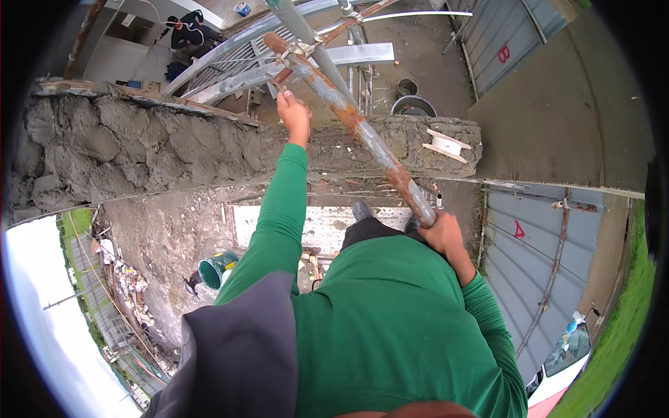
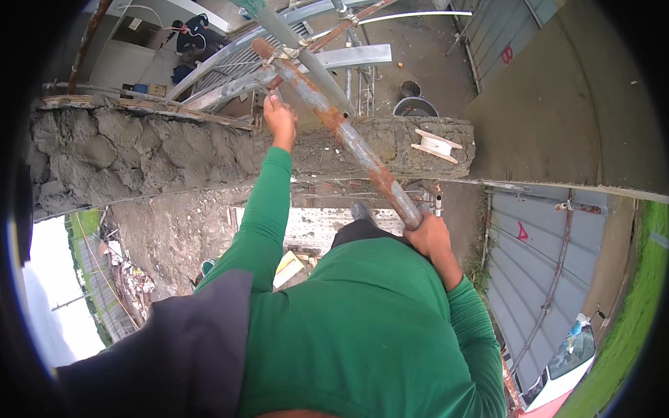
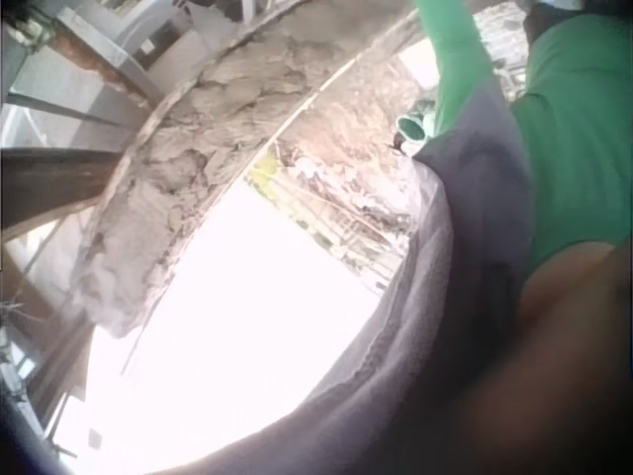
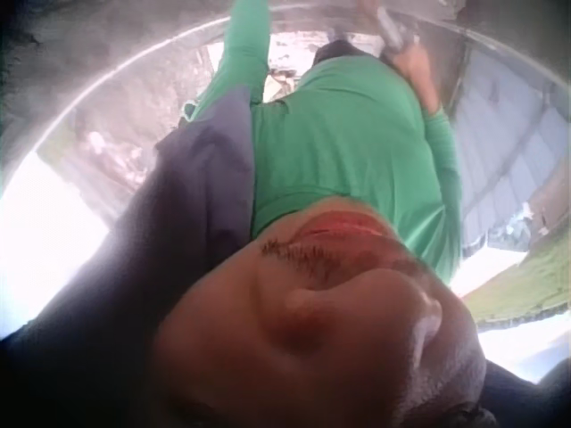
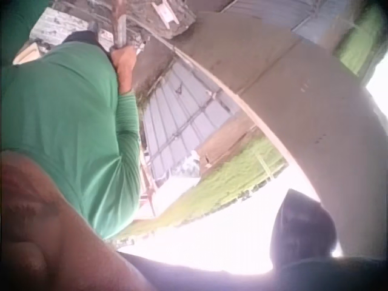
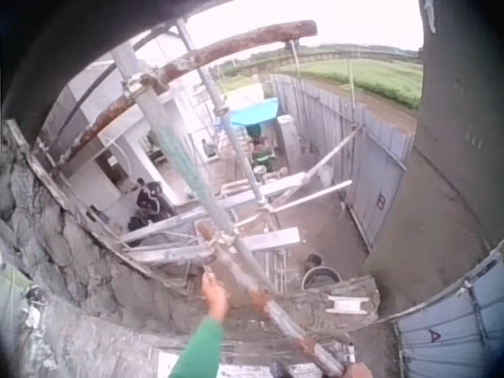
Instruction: The person secures a metal scaffolding pole to a vertical structure using wire ties. They wrap the wire around the pole and the structure, then twist and tighten it with their hands to fasten the connection.
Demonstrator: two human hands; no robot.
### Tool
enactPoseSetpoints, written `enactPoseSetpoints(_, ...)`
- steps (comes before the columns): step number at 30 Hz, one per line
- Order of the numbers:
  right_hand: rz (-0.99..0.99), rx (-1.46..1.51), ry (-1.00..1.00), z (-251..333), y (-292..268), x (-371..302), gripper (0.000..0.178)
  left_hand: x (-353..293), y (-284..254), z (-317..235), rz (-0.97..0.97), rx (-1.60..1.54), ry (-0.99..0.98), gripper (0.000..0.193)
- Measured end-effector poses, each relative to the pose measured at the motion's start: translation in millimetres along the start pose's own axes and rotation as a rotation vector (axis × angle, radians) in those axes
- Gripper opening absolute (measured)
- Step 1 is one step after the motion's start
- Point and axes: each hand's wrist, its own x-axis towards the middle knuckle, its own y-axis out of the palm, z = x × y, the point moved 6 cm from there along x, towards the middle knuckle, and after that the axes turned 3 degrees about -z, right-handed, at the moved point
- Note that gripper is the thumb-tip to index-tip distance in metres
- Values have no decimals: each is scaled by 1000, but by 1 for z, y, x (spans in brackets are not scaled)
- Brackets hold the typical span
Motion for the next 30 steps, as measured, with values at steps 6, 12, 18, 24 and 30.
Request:
enactPoseSetpoints(6, 15, 14, -17, 7, -2, -4, 53, -27, 4, -85, 249, -59, -259, 40)
enactPoseSetpoints(12, 2, 13, -14, 9, -4, -5, 52, -14, 14, -111, 233, -70, -396, 36)
enactPoseSetpoints(18, -31, 22, -24, 2, -3, -3, 53, 2, 31, -144, 369, -22, -510, 24)
enactPoseSetpoints(24, -16, 16, -58, 7, -5, -2, 53, 40, 26, -135, 378, -519, -785, 9)
enactPoseSetpoints(30, -3, 46, -20, 1, 1, 0, 53, -11, 18, -69, 229, 122, -485, 50)
